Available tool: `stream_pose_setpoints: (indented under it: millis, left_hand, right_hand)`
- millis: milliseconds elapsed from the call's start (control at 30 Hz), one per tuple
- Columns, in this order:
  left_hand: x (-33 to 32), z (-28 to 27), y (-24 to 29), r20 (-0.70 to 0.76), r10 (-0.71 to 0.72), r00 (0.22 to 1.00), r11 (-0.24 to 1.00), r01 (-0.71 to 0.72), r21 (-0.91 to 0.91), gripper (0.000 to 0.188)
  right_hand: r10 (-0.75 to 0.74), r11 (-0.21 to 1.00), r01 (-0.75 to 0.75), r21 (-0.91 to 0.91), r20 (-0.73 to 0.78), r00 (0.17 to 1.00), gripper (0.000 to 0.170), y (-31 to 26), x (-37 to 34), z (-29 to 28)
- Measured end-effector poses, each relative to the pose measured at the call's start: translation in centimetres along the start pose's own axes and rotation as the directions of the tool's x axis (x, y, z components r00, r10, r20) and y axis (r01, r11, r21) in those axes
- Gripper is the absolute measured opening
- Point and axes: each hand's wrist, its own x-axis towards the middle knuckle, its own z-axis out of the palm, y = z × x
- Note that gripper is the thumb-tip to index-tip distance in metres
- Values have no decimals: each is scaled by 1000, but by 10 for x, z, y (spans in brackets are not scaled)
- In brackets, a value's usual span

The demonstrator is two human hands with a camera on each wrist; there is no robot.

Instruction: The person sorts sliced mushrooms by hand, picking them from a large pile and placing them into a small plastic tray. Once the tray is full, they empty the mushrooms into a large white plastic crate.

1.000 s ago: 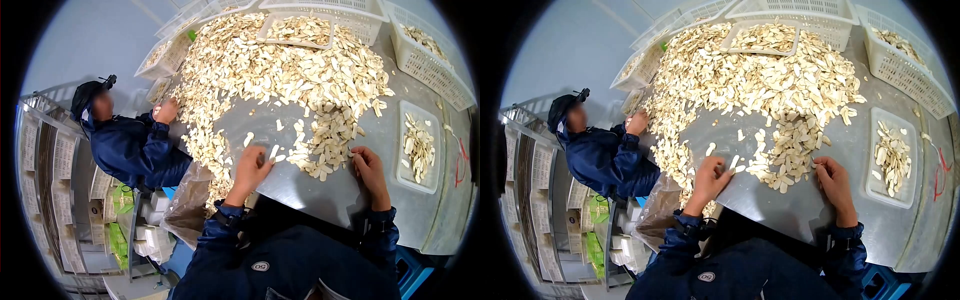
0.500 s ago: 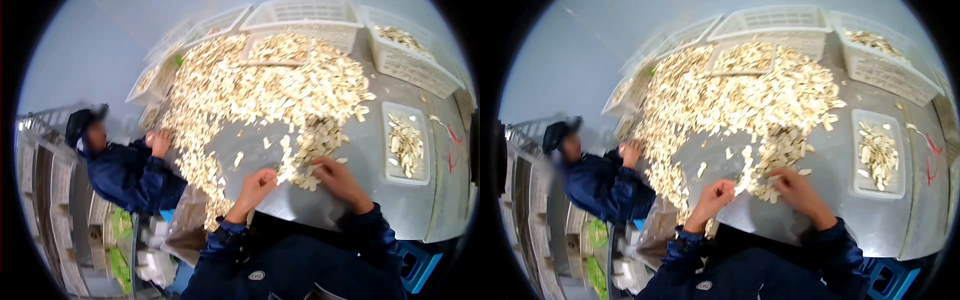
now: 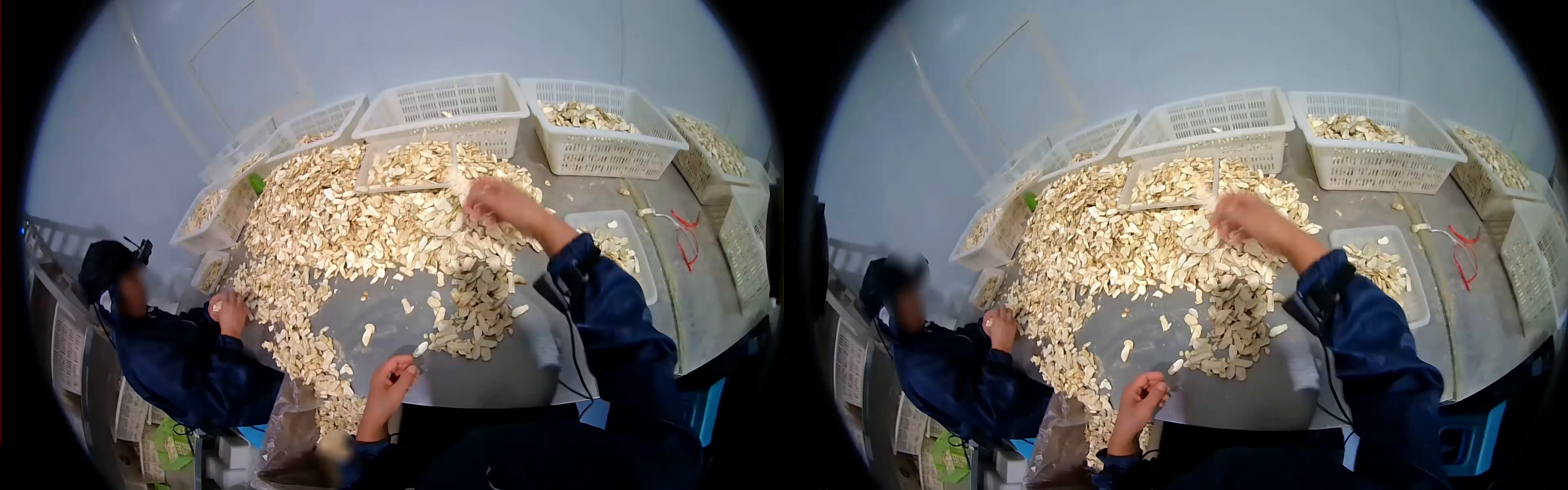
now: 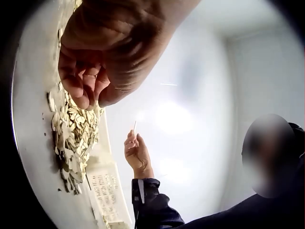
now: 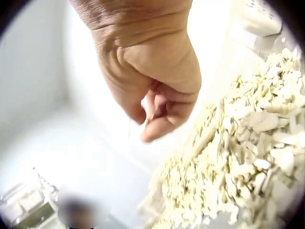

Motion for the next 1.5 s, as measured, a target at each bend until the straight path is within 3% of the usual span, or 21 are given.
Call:
stream_pose_setpoints:
  millis: [33, 67, 233, 267, 333, 467, 533, 633, 767, 833, 933, 1033, 1133, 1167, 1267, 1300, 1400, 1500]
  left_hand:
    - [-5, -1, 2, -18, -7, 1000, 1000, 7, -2, 23]
    - [-9, -3, 6, -42, -16, 999, 1000, 16, -6, 23]
    - [-9, -17, -2, -178, 54, 983, 994, -36, 102, 22]
    - [-9, -19, -4, -191, 67, 979, 991, -44, 124, 22]
    - [0, -19, -10, -185, 114, 976, 982, -83, 171, 22]
    - [11, -9, 0, -176, 248, 953, 903, -161, 399, 16]
    - [18, -7, 2, -116, 388, 914, 769, -252, 587, 16]
    - [29, 3, 5, -81, 478, 875, 635, -281, 719, 18]
    - [39, 16, 7, -41, 466, 884, 595, -279, 754, 20]
    - [41, 24, 12, 4, 393, 919, 584, -254, 771, 19]
    - [45, 32, 7, 45, 431, 901, 481, -272, 833, 15]
    - [51, 32, 3, -7, 478, 878, 440, -233, 867, 15]
    - [50, 37, 11, -198, 218, 956, 773, -45, 632, 18]
    - [51, 42, 11, -214, 184, 959, 912, -85, 400, 17]
    - [59, 57, 34, -102, 173, 980, 985, -170, 35, 18]
    - [61, 59, 48, -80, 292, 953, 917, -255, 307, 18]
    - [69, 62, 40, 14, 321, 947, 713, -251, 655, 18]
    - [67, 66, 18, 92, 370, 924, 598, -313, 738, 20]
  right_hand:
    - [37, 987, -3, 160, -210, 977, 29, -11, 4, 0]
    - [76, 966, 5, 258, -303, 950, 31, -17, 3, 6]
    - [3, 994, 1, 108, -39, 999, 22, 40, -33, 74]
    - [65, 998, -65, -10, 7, 998, 20, 47, -45, 92]
    - [123, 991, -119, -61, 62, 990, 21, 59, -72, 116]
    - [146, 975, -166, 148, 136, 980, 23, 88, -103, 132]
    - [161, 966, -177, 187, 96, 982, 22, 99, -110, 132]
    - [197, 961, -189, 200, -24, 980, 20, 115, -116, 127]
    - [233, 908, -184, 376, -90, 968, 16, 119, -117, 122]
    - [245, 893, -196, 405, -72, 967, 16, 124, -117, 123]
    - [220, 890, -197, 412, -10, 975, 16, 127, -121, 123]
    - [209, 898, -204, 390, 32, 978, 18, 131, -123, 123]
    - [268, 869, -246, 429, 10, 963, 24, 125, -125, 126]
    - [297, 850, -263, 455, -4, 955, 27, 118, -125, 130]
    - [435, 599, -399, 694, 136, 890, 35, 99, -125, 132]
    - [472, 563, -436, 702, 160, 867, 38, 98, -124, 132]
    - [346, 639, -387, 664, 201, 916, 32, 112, -125, 117]
    - [330, 611, -333, 718, 152, 932, 25, 123, -124, 112]
